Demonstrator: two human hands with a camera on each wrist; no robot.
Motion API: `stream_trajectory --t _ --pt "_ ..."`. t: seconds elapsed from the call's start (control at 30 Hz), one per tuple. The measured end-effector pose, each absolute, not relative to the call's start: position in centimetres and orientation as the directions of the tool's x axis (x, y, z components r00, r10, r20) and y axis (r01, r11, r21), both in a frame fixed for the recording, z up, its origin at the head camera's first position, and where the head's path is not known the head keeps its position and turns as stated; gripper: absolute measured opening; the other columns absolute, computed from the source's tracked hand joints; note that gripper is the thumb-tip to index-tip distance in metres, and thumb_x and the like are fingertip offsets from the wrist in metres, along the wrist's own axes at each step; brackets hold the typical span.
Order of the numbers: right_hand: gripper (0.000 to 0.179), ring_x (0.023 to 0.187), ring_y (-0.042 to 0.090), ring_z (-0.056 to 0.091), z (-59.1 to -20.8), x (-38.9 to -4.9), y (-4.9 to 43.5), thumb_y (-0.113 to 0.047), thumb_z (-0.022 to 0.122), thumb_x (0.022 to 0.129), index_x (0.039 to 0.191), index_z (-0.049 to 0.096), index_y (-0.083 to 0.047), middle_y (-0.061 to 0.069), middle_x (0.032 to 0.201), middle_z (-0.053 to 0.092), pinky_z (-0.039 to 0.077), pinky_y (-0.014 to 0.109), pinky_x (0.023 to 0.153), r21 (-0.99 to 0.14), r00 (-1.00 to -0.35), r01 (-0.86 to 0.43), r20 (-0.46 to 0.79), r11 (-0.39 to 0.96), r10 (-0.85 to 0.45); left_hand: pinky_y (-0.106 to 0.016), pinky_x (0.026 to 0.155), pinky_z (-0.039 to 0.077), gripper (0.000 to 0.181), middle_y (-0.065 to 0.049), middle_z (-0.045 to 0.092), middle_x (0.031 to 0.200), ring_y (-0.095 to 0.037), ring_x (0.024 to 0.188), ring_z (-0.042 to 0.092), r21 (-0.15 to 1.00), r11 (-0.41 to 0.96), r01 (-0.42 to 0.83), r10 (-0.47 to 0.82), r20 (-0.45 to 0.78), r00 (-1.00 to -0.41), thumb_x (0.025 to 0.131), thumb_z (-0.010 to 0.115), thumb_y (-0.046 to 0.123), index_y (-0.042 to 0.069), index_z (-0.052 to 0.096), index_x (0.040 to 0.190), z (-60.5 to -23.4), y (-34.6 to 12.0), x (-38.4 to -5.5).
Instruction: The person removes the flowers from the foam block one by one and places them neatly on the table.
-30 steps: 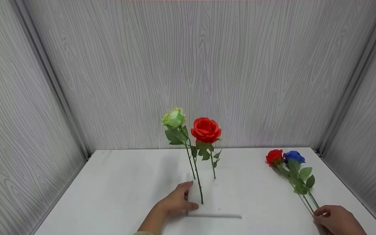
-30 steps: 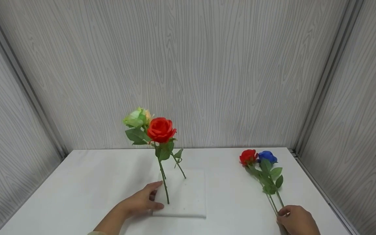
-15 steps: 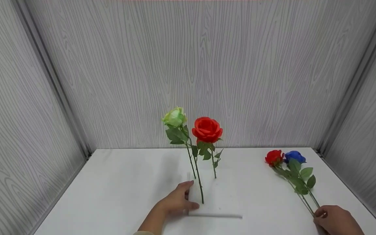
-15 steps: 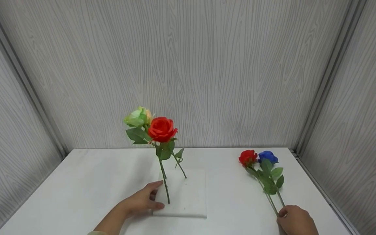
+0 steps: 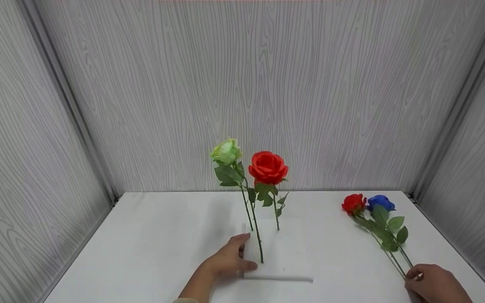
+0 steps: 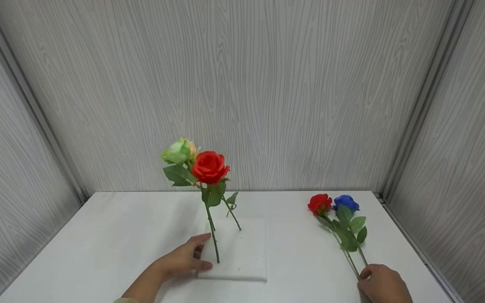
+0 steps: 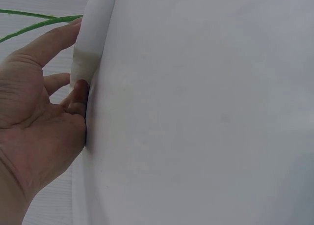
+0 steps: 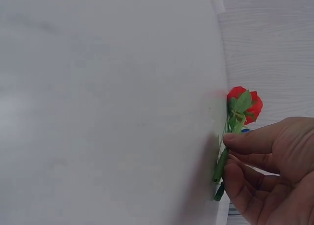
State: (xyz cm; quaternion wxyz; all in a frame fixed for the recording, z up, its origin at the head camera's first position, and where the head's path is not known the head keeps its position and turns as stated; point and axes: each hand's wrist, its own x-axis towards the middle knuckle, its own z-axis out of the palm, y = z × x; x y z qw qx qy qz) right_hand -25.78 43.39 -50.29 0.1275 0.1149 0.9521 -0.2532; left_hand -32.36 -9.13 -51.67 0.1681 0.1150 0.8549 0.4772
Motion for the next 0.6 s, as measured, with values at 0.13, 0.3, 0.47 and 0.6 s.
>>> stream_trajectory --t 0.13,0.3,0.47,0.6 --pt "0.031 0.069 0.017 0.062 -50.2 -26.0 43.3 -0.023 0.075 0.084 0.104 0.071 0.0 0.003 0.079 0.069 0.05 0.034 0.062 -0.46 -0.933 0.3 -0.323 0.836 0.157 -0.051 0.113 0.043 0.099 -0.012 0.037 0.155 -0.026 0.128 0.051 0.857 0.514 0.028 0.353 -0.182 -0.918 0.075 0.089 0.027 0.015 0.034 0.157 -51.7 -9.1 -32.3" --pt "0.037 0.074 0.018 0.063 -49.6 -26.1 43.1 -0.026 0.076 0.086 0.109 0.068 0.002 0.006 0.085 0.07 0.052 0.037 0.065 -0.437 -0.928 0.303 -0.338 0.847 0.157 -0.052 0.114 0.042 0.099 -0.012 0.034 0.158 -0.028 0.131 0.051 0.855 0.518 0.028 0.355 -0.185 -0.916 0.075 0.089 0.028 0.015 0.034 0.157 -51.6 -9.1 -32.2" --pt "0.047 0.083 0.021 0.064 -49.0 -26.3 42.9 -0.036 0.078 0.085 0.114 0.067 0.0 0.012 0.096 0.07 0.054 0.042 0.07 -0.44 -0.923 0.307 -0.355 0.844 0.151 -0.052 0.116 0.04 0.1 -0.011 0.032 0.16 -0.03 0.136 0.049 0.851 0.526 0.006 0.344 -0.206 -0.916 0.075 0.089 0.031 0.017 0.034 0.157 -51.4 -9.0 -32.2" --pt "0.056 0.088 0.022 0.064 -48.7 -26.6 43.0 -0.041 0.078 0.084 0.121 0.065 -0.001 0.013 0.102 0.069 0.054 0.041 0.072 -0.505 -0.921 0.317 -0.365 0.803 0.135 -0.051 0.117 0.04 0.1 -0.01 0.033 0.159 -0.029 0.135 0.049 0.851 0.525 -0.003 0.34 -0.213 -0.916 0.075 0.089 0.031 0.018 0.034 0.157 -51.5 -9.0 -32.2"
